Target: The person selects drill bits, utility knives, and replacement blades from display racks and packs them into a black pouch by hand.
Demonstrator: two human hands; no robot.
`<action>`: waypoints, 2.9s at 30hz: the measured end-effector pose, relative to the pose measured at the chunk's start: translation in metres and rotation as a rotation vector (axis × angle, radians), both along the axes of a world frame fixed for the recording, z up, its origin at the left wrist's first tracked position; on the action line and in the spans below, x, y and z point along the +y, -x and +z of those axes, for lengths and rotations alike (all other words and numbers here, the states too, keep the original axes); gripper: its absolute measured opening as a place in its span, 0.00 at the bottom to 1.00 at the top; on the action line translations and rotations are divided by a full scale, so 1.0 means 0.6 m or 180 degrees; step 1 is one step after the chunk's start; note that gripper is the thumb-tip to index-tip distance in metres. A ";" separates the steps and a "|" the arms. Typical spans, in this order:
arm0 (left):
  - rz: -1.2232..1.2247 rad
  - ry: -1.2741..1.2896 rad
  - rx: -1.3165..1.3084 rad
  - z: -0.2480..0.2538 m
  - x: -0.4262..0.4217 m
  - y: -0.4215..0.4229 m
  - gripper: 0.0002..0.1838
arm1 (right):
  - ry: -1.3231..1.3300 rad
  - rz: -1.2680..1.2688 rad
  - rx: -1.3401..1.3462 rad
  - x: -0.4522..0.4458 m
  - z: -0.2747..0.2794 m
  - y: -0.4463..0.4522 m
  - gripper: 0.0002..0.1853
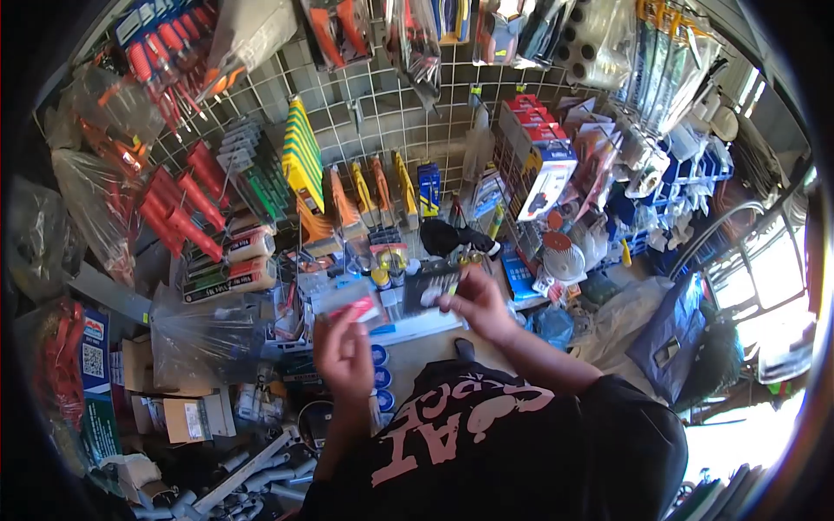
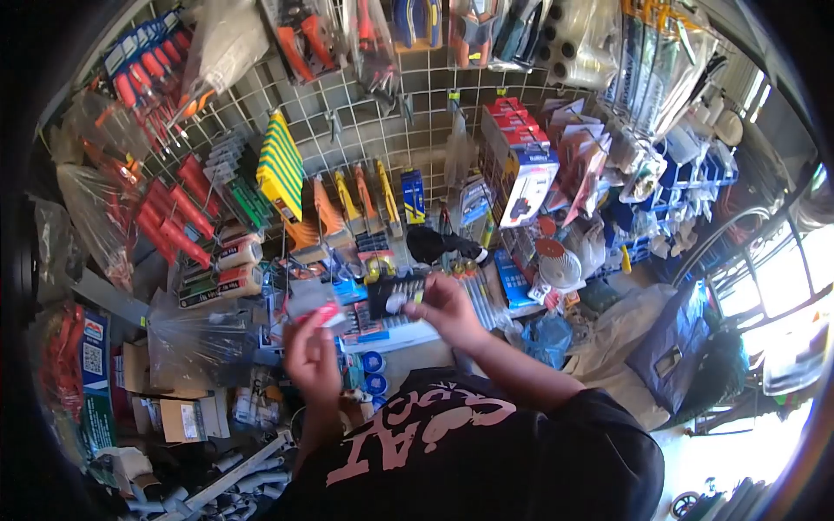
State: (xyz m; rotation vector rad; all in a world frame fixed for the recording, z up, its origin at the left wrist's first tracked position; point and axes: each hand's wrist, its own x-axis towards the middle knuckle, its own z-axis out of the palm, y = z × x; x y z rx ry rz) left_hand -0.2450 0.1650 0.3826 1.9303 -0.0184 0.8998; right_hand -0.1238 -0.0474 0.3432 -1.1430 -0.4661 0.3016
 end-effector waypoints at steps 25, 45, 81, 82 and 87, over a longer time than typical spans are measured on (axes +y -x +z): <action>0.0262 0.2354 -0.0657 0.036 -0.102 -0.268 0.30 | -0.0215 0.0358 -0.0654 0.095 0.151 -0.367 0.10; -0.0482 0.2529 -0.0488 0.067 0.002 -0.397 0.29 | 0.0961 -0.0211 -0.1539 0.184 0.116 -0.406 0.38; 0.0487 0.1764 -0.0448 0.034 -0.005 -0.437 0.35 | 0.0919 0.0094 -0.2482 -0.220 0.075 -0.280 0.13; 0.0555 0.1628 -0.0402 0.038 -0.020 -0.405 0.34 | 0.0986 0.0161 -0.2550 -0.219 0.075 -0.275 0.12; 0.0425 0.1530 0.0058 -0.025 -0.010 -0.215 0.25 | 0.1138 0.0557 -0.2330 -0.185 0.072 -0.226 0.08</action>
